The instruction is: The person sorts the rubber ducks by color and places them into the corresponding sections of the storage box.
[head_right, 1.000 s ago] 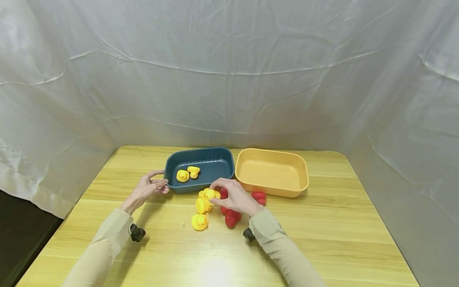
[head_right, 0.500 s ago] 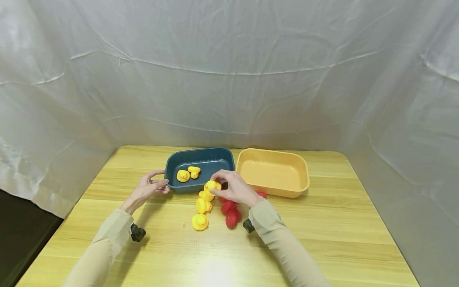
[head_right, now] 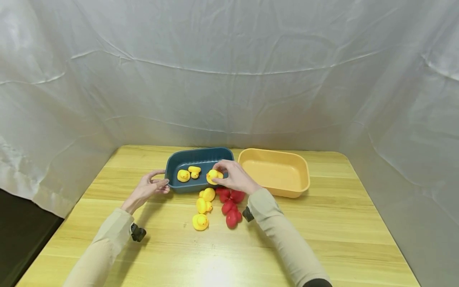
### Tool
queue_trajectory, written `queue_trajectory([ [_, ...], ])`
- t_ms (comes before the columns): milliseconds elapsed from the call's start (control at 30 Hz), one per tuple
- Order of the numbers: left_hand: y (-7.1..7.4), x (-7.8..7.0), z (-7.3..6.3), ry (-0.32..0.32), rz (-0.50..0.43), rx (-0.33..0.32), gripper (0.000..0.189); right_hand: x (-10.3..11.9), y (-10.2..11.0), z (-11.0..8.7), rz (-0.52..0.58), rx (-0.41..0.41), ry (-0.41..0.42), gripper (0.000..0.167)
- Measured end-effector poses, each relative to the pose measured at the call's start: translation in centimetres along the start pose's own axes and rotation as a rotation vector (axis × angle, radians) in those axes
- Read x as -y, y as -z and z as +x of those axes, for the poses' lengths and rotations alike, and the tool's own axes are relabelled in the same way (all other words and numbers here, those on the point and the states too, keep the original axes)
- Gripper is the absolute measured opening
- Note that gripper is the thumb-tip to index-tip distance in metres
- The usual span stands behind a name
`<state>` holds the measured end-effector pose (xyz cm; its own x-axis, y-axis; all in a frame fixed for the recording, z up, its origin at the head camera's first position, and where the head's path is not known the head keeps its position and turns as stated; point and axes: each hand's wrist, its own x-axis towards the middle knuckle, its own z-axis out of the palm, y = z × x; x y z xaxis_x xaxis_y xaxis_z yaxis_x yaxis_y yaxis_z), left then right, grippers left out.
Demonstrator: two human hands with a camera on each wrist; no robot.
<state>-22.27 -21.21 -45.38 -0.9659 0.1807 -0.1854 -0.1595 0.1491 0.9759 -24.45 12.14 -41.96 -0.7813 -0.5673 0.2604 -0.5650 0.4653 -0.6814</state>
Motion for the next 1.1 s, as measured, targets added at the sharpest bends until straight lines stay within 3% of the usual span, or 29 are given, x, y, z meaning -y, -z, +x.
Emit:
queue_trajectory([
  [367, -0.1, -0.3, -0.2, -0.004, -0.022, 0.006, 0.062, -0.8, 0.1, 1.7, 0.024, 0.02, -0.099, 0.024],
  [667, 0.0, -0.1, -0.2, -0.007, -0.023, 0.009, 0.061, -2.1, 0.0, 3.2, -0.108, 0.022, -0.09, 0.03],
  [1100, 0.0, -0.2, -0.1, 0.001, -0.021, 0.007, 0.063, -3.1, -0.1, 4.9, -0.122, 0.025, -0.176, 0.027],
])
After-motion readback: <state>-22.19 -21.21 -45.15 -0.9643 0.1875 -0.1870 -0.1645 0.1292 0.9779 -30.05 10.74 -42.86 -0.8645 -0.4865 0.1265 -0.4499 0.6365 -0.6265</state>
